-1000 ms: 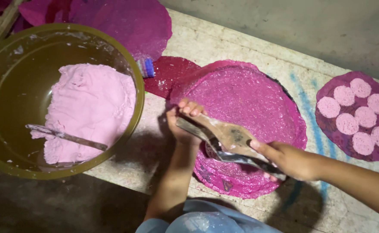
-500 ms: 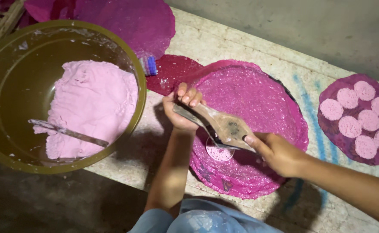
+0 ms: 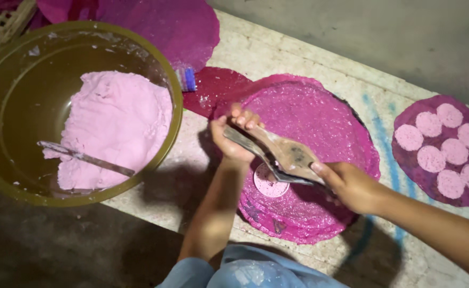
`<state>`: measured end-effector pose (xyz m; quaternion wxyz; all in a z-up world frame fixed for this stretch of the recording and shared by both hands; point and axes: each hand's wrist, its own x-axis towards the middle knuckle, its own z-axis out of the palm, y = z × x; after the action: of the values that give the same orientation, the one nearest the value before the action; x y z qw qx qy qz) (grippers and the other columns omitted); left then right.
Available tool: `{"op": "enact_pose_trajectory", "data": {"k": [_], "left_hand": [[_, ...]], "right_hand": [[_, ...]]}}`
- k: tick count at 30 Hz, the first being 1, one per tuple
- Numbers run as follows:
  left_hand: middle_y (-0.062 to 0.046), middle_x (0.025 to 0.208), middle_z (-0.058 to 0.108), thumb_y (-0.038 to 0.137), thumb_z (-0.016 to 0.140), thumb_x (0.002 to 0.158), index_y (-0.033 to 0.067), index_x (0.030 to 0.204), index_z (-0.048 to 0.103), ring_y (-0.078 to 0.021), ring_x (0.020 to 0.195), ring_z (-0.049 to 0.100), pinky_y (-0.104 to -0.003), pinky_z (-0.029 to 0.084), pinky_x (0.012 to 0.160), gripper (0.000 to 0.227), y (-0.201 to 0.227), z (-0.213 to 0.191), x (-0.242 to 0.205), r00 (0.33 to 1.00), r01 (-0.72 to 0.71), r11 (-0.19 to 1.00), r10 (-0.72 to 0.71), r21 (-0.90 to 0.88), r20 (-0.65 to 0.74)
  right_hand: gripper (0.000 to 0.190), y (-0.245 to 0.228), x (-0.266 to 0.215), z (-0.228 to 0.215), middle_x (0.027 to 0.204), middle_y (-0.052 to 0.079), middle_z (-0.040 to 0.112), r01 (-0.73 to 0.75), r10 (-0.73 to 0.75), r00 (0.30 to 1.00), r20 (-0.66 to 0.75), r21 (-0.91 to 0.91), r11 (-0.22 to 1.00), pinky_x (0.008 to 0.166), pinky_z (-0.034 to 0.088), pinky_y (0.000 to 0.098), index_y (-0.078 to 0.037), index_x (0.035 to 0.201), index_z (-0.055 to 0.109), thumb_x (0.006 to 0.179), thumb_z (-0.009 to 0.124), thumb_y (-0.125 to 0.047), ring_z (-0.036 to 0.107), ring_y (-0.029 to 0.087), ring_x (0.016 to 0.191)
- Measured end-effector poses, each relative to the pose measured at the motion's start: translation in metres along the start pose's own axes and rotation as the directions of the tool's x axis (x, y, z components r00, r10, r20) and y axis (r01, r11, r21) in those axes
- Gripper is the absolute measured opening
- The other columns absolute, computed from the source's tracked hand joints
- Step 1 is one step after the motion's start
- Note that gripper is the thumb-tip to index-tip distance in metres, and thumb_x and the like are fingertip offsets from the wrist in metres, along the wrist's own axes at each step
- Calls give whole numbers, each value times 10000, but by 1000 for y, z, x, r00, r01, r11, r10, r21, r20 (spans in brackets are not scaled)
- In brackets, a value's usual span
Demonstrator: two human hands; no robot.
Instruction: The person scoops pink dough from a bowl and uses a manual press to form circular pieces on a pink mat. The formed pieces are arranged on the mat and later transferred to a woven tray.
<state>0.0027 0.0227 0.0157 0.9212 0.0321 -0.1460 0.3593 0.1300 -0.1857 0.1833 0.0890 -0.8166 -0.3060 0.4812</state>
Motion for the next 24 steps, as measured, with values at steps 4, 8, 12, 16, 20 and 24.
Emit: {"op": "enact_pose_trajectory", "data": {"k": [4,8,12,16,20,24], "left_hand": [[20,866,558,395,509,954,164,977,536,-161,880,536,-376,494,898,234,9,11,-1,999,11,997,-9,71,-36],[18,852,560,414,485,936,160,965,527,-174,867,539,-389,489,893,259,-3,32,4,998,-22,998,26,61,-62],[-8,907,594,423,450,950,121,1004,598,-188,939,564,-404,492,924,340,18,56,21,1000,17,963,-16,269,-5],[-66,1088,696,436,432,982,20,1238,587,-226,1098,607,-400,469,1049,513,40,72,6,914,341,693,-88,635,-396],[-407,1272,523,172,701,867,71,1677,317,-540,1123,479,-632,397,1032,903,29,83,-53,821,463,-311,-204,830,-534],[-279,1451,458,211,924,652,-42,1549,256,-434,1320,411,-510,339,1106,1147,7,79,-85,897,-90,-642,-384,762,-218]], "right_hand": [[702,9,7,6,661,114,668,-5,4,1000,21,42,999,590,578,387,-11,1030,713,1008,367,-622,668,214,570],[722,16,13,4,672,131,664,57,-58,998,-28,-45,997,611,579,387,41,1004,747,1015,354,-564,683,225,588],[617,28,31,20,764,123,682,311,-297,945,-137,98,945,651,572,377,-25,1226,655,995,383,-529,686,215,684],[703,59,30,32,890,124,723,380,-406,911,-71,522,763,689,593,394,-29,1279,616,953,335,-585,703,228,786],[891,87,6,18,997,139,705,548,-537,810,-235,628,552,756,552,374,31,1254,606,962,226,-720,672,225,890],[858,90,-14,16,943,183,600,632,-552,712,-435,740,232,696,481,414,66,1288,538,1022,352,-728,577,270,818]]}}
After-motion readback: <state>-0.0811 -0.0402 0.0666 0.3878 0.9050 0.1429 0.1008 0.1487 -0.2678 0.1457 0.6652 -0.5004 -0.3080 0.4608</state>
